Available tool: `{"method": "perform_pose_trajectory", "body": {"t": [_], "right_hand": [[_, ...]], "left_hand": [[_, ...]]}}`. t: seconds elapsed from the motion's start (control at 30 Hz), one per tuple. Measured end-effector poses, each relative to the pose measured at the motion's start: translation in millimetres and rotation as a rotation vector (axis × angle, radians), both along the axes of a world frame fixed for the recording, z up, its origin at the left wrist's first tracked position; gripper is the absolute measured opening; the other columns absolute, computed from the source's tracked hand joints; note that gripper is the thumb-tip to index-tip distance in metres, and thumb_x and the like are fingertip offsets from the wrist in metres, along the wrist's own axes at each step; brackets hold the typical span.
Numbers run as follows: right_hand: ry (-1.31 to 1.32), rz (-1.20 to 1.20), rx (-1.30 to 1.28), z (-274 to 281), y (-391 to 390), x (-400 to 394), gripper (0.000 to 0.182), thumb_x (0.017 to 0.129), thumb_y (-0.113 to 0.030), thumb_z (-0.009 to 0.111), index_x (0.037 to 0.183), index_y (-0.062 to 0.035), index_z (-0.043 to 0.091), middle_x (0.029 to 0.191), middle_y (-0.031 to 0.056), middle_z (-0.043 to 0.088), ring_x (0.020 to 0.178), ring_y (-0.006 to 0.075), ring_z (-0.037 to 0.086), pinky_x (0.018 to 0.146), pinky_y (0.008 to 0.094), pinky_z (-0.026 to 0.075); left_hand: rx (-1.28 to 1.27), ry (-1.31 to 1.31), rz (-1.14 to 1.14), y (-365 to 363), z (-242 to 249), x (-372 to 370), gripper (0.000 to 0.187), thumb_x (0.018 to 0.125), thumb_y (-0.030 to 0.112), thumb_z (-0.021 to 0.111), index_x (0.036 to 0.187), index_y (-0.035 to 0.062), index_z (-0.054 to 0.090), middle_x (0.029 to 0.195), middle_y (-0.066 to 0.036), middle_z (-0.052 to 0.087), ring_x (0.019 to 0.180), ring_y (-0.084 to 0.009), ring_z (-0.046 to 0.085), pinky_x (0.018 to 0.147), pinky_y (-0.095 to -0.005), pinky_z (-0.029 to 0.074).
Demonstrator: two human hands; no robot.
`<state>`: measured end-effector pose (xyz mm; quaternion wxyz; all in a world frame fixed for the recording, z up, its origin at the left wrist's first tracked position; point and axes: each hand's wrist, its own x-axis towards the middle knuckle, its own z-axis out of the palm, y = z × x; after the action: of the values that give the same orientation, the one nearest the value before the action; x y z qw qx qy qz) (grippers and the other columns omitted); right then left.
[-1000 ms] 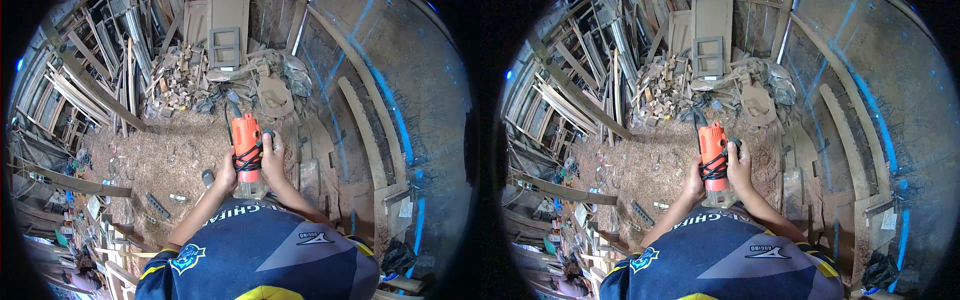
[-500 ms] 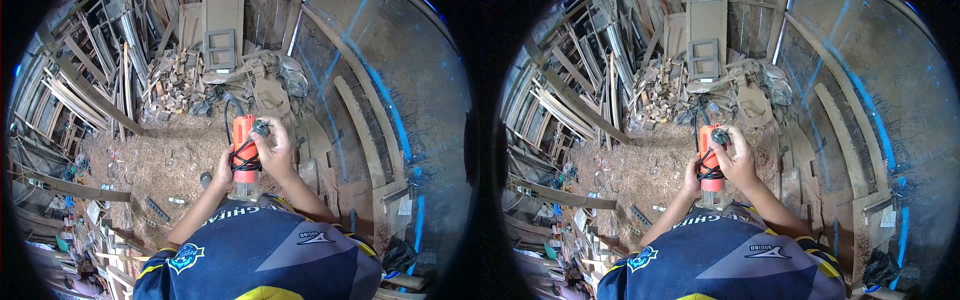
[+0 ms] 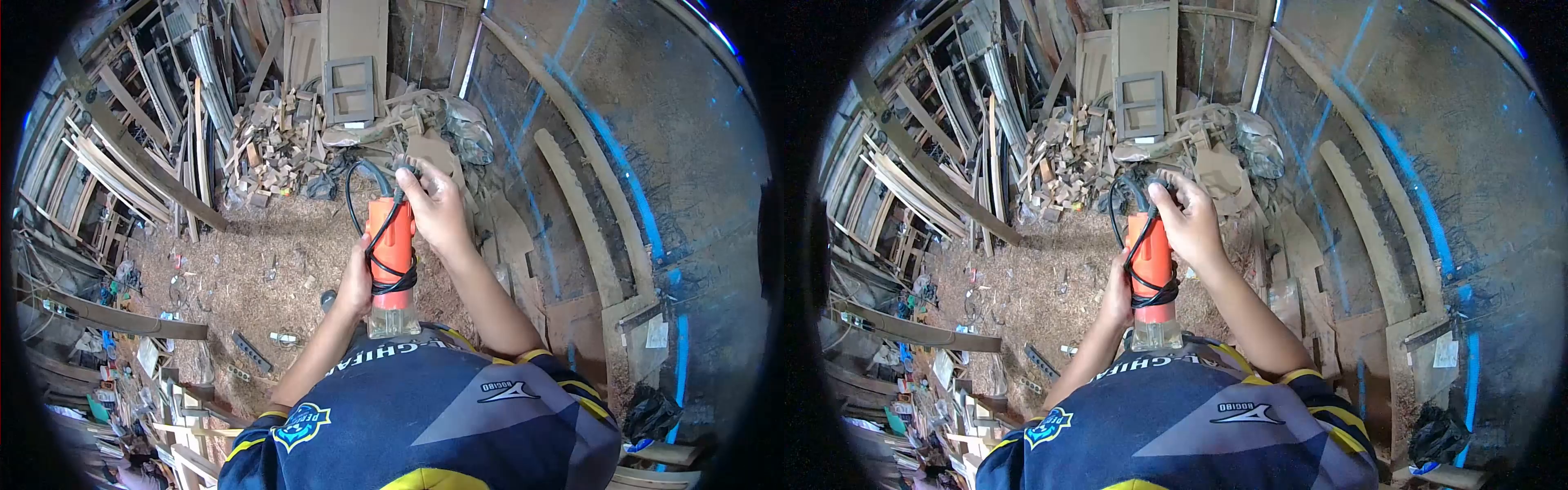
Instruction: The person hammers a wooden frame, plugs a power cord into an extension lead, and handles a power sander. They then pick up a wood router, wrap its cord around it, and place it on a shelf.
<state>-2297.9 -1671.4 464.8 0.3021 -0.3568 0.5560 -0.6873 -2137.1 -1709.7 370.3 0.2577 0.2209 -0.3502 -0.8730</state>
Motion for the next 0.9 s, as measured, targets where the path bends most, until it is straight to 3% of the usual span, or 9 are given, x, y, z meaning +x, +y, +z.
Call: {"method": "perform_pose_trajectory", "body": {"t": [0.07,0.17,0.23,0.27,0.33,0.5,0.67,0.77,0.9], "right_hand": [[-0.113,0.058,0.145,-5.2,-2.5,-2.1,0.037,0.106,-0.022,0.066,0.132,0.0036,0.064,0.103,0.004,0.071,0.088,0.0064,0.063,0.08,0.0248,0.053],[-0.093,0.051,0.024,-19.5,-8.4,-5.0,0.04,0.106,-0.024,0.066,0.136,0.0021,0.063,0.106,0.0058,0.071,0.094,0.0082,0.064,0.082,0.0258,0.053],[-0.096,0.014,-0.075,-17.3,-6.6,-0.8,0.03,0.104,-0.02,0.068,0.126,0.0009,0.065,0.108,0.0055,0.072,0.1,0.0093,0.065,0.086,0.0262,0.053],[-0.17,-0.018,-0.096,-14.1,-2.3,1.8,0.024,0.103,-0.016,0.07,0.119,-0.0002,0.064,0.108,0.0048,0.071,0.1,0.009,0.065,0.087,0.026,0.053],[-0.233,-0.025,-0.115,-26.3,-2.0,-5.9,0.019,0.1,-0.009,0.073,0.106,-0.0041,0.056,0.104,0.0029,0.07,0.097,0.0083,0.063,0.085,0.0253,0.052],[-0.236,-0.078,-0.083,-43.2,10.9,12.6,0.024,0.101,-0.011,0.07,0.119,-0.0024,0.056,0.101,0.0027,0.067,0.093,0.0081,0.062,0.079,0.0232,0.05],[0.021,-0.27,-0.218,-57.1,22.1,40.4,0.033,0.103,-0.011,0.066,0.132,0.0015,0.055,0.119,0.0079,0.063,0.103,0.011,0.061,0.09,0.0258,0.05],[0.234,-0.326,-0.235,-56.3,24.3,40.3,0.044,0.103,-0.008,0.065,0.143,0.0023,0.051,0.123,0.0094,0.062,0.11,0.0145,0.06,0.093,0.0287,0.05],[0.321,-0.089,-0.296,-23.3,22.2,38.8,0.048,0.096,-0.002,0.07,0.142,0.0035,0.057,0.128,0.0143,0.064,0.108,0.0205,0.064,0.093,0.0317,0.052]], "left_hand": [[-0.067,-0.028,-0.004,-0.9,-4.4,4.7,0.057,0.112,0.047,0.033,0.141,0.0021,0.053,0.124,-0.015,0.069,0.106,-0.0219,0.071,0.093,-0.0397,0.059],[-0.166,-0.073,0.042,1.8,6.1,6.9,0.056,0.114,0.043,0.029,0.138,-0.0007,0.055,0.126,-0.017,0.067,0.108,-0.021,0.07,0.095,-0.0383,0.057],[-0.521,-0.203,0.178,0.9,12.6,8.0,0.057,0.113,0.045,0.035,0.14,-0.0006,0.055,0.127,-0.013,0.067,0.115,-0.0201,0.064,0.104,-0.0373,0.049],[-0.587,-0.197,0.178,-2.5,11.2,11.1,0.049,0.115,0.032,0.03,0.14,-0.0032,0.054,0.129,-0.016,0.068,0.114,-0.024,0.068,0.105,-0.0376,0.05],[-0.688,-0.284,0.224,-5.8,8.8,15.5,0.048,0.115,0.031,0.032,0.14,-0.003,0.055,0.129,-0.017,0.068,0.115,-0.026,0.068,0.106,-0.0383,0.049],[-0.981,-0.508,0.191,-10.4,15.9,33.2,0.046,0.113,0.03,0.041,0.143,-0.0019,0.054,0.129,-0.023,0.066,0.123,-0.0331,0.063,0.109,-0.0389,0.043],[-0.574,-0.23,0.082,-7.6,-26.2,35.1,0.053,0.112,0.034,0.041,0.146,-0.0043,0.053,0.139,-0.015,0.064,0.128,-0.0202,0.059,0.112,-0.0365,0.042],[-0.384,-0.233,-0.032,-26.9,-62.6,39.7,0.057,0.113,0.039,0.039,0.148,-0.0038,0.052,0.142,-0.016,0.062,0.132,-0.0205,0.057,0.115,-0.0353,0.041],[-0.229,-0.118,0.057,-17.0,-43.0,29.0,0.061,0.113,0.045,0.035,0.148,-0.0021,0.052,0.141,-0.015,0.062,0.131,-0.0209,0.059,0.116,-0.0358,0.042]]}}
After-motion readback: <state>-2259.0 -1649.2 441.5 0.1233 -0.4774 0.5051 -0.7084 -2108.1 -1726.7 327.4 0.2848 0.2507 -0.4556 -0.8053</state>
